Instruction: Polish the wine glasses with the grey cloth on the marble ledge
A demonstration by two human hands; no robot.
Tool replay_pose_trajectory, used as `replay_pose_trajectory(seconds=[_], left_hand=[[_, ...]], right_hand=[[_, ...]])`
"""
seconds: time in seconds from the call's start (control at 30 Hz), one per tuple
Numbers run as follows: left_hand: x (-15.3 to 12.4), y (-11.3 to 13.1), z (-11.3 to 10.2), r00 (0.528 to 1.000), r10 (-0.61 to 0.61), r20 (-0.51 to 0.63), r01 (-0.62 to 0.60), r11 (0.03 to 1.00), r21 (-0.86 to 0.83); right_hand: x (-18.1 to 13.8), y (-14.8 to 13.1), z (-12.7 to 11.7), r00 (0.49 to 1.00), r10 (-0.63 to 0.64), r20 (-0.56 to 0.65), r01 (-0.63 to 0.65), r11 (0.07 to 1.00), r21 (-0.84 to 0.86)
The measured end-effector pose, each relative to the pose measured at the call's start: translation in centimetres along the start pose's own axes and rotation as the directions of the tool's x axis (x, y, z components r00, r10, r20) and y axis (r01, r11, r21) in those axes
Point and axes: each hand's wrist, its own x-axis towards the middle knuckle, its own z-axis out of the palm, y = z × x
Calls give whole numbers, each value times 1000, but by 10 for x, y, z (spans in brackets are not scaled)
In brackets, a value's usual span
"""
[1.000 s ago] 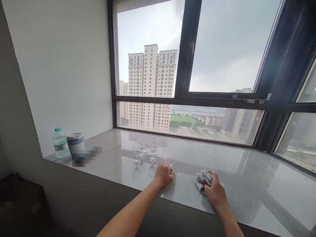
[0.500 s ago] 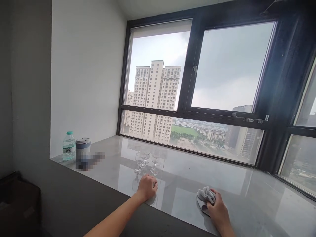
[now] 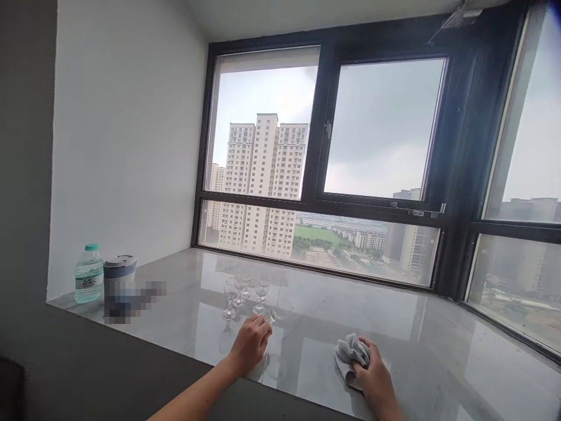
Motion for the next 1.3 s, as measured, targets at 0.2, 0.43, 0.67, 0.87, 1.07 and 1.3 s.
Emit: replay_pose_trajectory(seconds=[0.2,0.43,0.67,0.87,1.07,1.3], left_hand=[[54,28,44,996,73,45,-64,982,-179],[85,66,90,996,78,42,-66,973,-222],[75,59,86,992,116,53,-103,974,-203],[76,66,83,948,298,111,-274,943,-191],[71,76,79,852,510,119,-495,859,-132],[75,70,88,846,522,-106,-532,822,-202]], right_hand=[[1,-1,-2,998,40,-44,-34,992,118],[-9,-16,-5,998,33,-62,-23,988,151],[-28,-33,-3,971,-235,-46,234,972,-37],[-31,-56,3,874,-485,-12,473,859,-197],[-22,-73,-7,905,-405,-130,378,906,-192],[-11,-61,-29,922,-59,-384,48,998,-38]])
